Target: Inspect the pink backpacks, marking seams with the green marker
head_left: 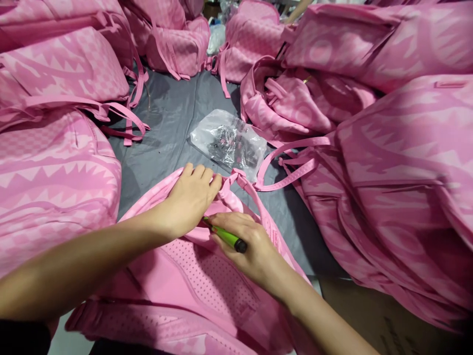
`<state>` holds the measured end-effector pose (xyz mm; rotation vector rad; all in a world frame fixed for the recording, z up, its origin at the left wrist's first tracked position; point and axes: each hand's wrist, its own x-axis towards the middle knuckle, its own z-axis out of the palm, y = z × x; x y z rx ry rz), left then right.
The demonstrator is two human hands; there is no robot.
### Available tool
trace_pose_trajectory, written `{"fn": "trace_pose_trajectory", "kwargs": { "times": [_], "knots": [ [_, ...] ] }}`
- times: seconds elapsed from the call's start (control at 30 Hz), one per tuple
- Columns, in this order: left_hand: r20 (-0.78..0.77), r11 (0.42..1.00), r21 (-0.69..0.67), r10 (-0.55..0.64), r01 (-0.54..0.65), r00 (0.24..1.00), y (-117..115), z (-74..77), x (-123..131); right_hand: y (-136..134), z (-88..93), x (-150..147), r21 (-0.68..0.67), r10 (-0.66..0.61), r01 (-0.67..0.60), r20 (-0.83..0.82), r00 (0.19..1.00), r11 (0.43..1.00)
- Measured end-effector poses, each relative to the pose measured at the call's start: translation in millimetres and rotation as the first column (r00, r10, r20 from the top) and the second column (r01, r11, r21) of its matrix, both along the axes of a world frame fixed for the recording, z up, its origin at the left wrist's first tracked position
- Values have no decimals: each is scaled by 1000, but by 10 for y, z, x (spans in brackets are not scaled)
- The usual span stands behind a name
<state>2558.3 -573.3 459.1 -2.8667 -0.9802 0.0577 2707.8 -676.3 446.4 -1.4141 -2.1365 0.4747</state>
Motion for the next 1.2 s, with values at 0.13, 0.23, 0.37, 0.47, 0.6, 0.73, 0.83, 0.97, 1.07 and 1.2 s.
{"fn": "trace_pose_trajectory", "kwargs": {
  "times": [0.13,0.23,0.37,0.47,0.6,0.73,0.83,0.97,1.07,1.2],
  "knots": [
    [15,1000,25,6,-6,1000,-4,-28,-11,-22,-64,-30,5,-53,53,-44,998,999],
    [27,999,36,4,-5,1000,-10,-43,-15,-39,-113,-59,2,-78,79,-88,993,997],
    [58,999,48,-1,-2,998,-20,-54,-14,-42,-110,-85,16,-95,98,-129,987,995],
    [64,999,52,0,-3,998,-24,-70,-11,-31,-51,-94,-19,-89,89,-40,995,996],
    [82,997,72,0,-6,997,-21,-93,-14,-19,23,-105,-73,-92,94,40,995,993],
    [90,997,74,-4,-3,996,-20,-100,-22,-13,27,-124,-96,-120,124,44,992,988],
    [94,997,74,3,-10,996,-22,-91,-27,-11,15,-136,-101,-134,134,4,991,986],
    [77,997,74,-1,-5,997,-24,-91,-26,-20,14,-152,-128,-159,159,10,987,979],
    [95,995,101,1,-10,995,-21,-120,-22,-32,15,-168,-113,-166,163,-16,986,980],
    [121,991,135,-3,-14,993,-21,-156,-23,-46,12,-181,-94,-185,182,-18,983,979]
  ]
}}
